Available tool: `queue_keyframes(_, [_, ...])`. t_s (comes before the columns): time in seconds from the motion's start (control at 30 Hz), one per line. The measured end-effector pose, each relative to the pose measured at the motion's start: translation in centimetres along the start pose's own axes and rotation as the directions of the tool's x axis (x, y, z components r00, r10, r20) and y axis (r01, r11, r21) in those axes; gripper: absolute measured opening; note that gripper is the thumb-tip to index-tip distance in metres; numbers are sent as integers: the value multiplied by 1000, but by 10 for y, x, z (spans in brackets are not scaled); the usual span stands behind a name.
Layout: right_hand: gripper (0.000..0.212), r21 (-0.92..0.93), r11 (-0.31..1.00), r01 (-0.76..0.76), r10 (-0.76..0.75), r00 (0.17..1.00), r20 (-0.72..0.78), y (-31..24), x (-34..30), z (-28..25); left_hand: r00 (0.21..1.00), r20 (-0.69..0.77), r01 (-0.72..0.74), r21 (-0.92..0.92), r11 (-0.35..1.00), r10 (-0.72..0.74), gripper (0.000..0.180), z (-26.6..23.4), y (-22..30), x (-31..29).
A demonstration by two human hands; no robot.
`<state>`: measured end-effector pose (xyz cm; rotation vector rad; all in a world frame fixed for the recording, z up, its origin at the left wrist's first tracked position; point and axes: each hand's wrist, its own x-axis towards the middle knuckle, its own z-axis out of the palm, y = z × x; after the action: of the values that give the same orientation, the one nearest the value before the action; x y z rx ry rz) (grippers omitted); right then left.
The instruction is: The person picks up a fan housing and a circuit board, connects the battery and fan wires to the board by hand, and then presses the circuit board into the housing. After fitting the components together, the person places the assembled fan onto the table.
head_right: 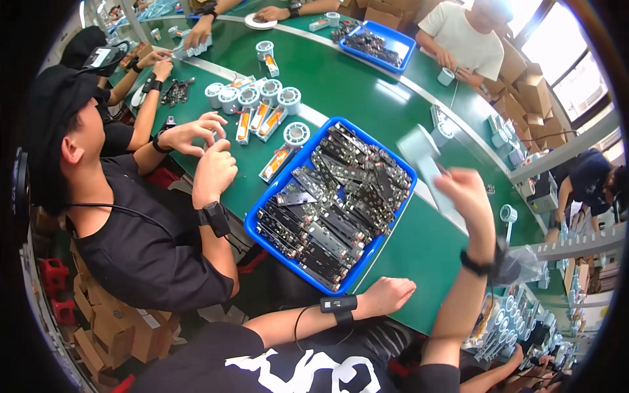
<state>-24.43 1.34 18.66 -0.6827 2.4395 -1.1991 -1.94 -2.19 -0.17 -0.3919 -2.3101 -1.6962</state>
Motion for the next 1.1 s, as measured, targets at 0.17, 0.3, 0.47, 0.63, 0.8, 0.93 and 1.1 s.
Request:
queue_keyframes(0.17, [30, 94, 987, -127, 153, 912, -381, 41, -169, 30, 993, -119, -11, -87, 996, 1, 5, -10, 6, 0])
queue_keyframes(0.3, [32, -81, 950, -300, 181, 746, -640, 103, -216, 117, 999, -3, -52, -38, 998, 52, 6, -17, 4, -9])
queue_keyframes(0.47, [31, -108, 958, -266, 115, 701, -704, 123, -211, 149, 996, 41, -72, -52, 996, 74, 6, -12, 1, -7])
queue_keyframes(0.63, [29, 125, 992, 1, 86, 722, -687, 161, -206, 139, 995, 18, -94, -21, 995, 94, 6, -8, 2, -13])
queue_keyframes(0.8, [29, 367, 930, 11, 255, 699, -668, 156, -204, 131, 993, -23, -115, 44, 992, 116, 7, -10, 6, -18])
queue_keyframes(0.93, [28, 278, 960, 26, 170, 735, -656, 163, -204, 138, 954, 122, -272, -21, 962, 272, 6, -32, 50, -30])
queue_keyframes(1.1, [27, 291, 956, 34, 177, 725, -666, 154, -196, 134, 873, 302, -456, 232, 859, 382, 8, -135, 126, 9])
